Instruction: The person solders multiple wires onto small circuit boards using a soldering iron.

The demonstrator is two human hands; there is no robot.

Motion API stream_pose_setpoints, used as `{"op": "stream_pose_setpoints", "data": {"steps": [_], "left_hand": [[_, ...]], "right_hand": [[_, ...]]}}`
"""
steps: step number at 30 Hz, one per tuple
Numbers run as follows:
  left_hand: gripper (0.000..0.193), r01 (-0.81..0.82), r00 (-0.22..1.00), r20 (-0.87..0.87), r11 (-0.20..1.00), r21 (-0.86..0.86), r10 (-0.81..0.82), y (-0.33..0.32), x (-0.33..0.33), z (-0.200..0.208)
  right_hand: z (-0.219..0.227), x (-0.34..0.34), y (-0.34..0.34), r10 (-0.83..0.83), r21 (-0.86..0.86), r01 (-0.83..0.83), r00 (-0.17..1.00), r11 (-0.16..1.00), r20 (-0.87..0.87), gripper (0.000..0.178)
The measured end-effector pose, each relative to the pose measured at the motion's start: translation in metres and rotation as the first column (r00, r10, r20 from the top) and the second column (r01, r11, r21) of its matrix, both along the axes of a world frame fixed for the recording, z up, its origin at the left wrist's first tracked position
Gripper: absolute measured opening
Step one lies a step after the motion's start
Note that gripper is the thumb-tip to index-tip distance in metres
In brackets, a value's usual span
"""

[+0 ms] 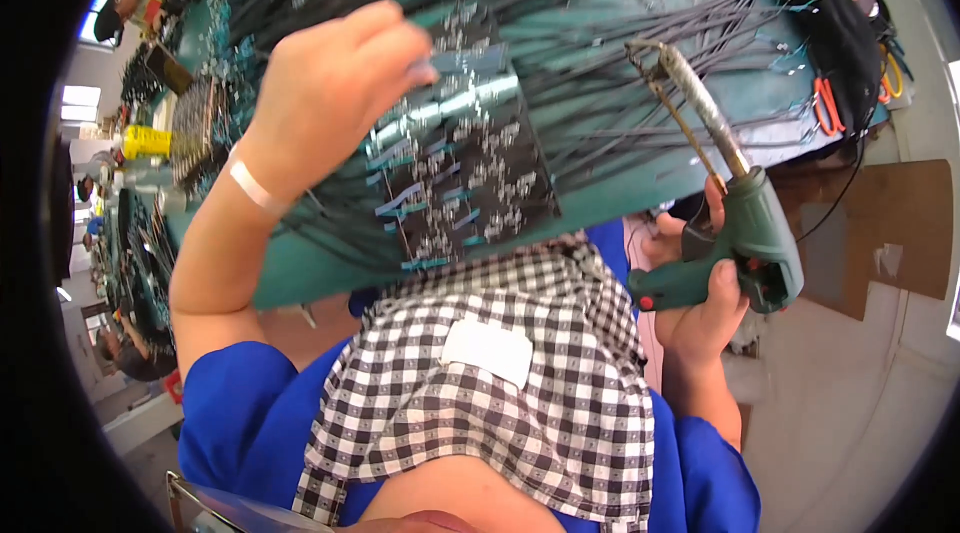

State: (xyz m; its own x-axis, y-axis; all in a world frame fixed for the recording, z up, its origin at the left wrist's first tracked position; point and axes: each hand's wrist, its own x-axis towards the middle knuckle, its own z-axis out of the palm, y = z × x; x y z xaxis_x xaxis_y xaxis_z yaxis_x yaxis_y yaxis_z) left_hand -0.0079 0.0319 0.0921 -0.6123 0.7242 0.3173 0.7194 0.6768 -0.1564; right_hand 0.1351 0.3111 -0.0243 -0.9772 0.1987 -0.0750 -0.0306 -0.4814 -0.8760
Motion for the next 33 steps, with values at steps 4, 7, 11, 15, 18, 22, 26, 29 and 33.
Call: {"op": "stream_pose_setpoints", "data": {"steps": [4,7,11,15,18,22,26,29,33], "left_hand": [[0.011,0.049,0.898,0.436,0.998,0.048,-0.065,-0.016,0.078,-0.006],[0.017,0.064,0.728,0.674,0.992,0.110,-0.121,-0.029,0.115,-0.035],[0.022,-0.401,0.491,0.843,0.801,0.444,-0.221,-0.042,0.127,-0.069],[0.021,-0.294,0.649,0.671,0.695,0.656,-0.358,-0.064,0.127,-0.096],[0.014,-0.180,0.873,0.470,0.811,0.557,-0.129,-0.049,0.131,-0.095],[0.013,-0.291,0.898,0.409,0.915,0.280,0.160,-0.032,0.147,-0.087],[0.018,-0.203,0.945,0.325,0.848,0.489,0.038,-0.026,0.142,-0.098],[0.020,-0.190,0.949,0.313,0.839,0.510,0.025,-0.023,0.141,-0.103],[0.021,-0.211,0.951,0.300,0.863,0.458,0.073,-0.025,0.143,-0.100]], "right_hand": [[-0.014,0.013,0.006,0.132,0.084,-0.132,0.991,0.988,0.000,0.077],[-0.018,0.029,0.006,0.211,0.086,-0.227,0.964,0.970,0.161,0.085],[-0.020,0.037,-0.001,0.262,0.018,-0.278,0.925,0.961,0.275,0.086],[-0.019,0.046,0.002,0.346,0.004,-0.364,0.889,0.931,0.298,0.085],[-0.017,0.046,0.010,0.435,-0.023,-0.454,0.835,0.891,0.336,0.081],[-0.035,0.056,0.021,0.351,0.158,-0.377,0.920,0.912,0.172,0.073],[-0.029,0.051,0.029,0.517,0.500,-0.538,0.833,0.678,0.195,0.060],[-0.028,0.048,0.022,0.528,0.600,-0.469,0.845,0.648,0.091,0.056],[-0.028,0.048,0.020,0.475,0.680,-0.391,0.877,0.620,0.070,0.047]]}}
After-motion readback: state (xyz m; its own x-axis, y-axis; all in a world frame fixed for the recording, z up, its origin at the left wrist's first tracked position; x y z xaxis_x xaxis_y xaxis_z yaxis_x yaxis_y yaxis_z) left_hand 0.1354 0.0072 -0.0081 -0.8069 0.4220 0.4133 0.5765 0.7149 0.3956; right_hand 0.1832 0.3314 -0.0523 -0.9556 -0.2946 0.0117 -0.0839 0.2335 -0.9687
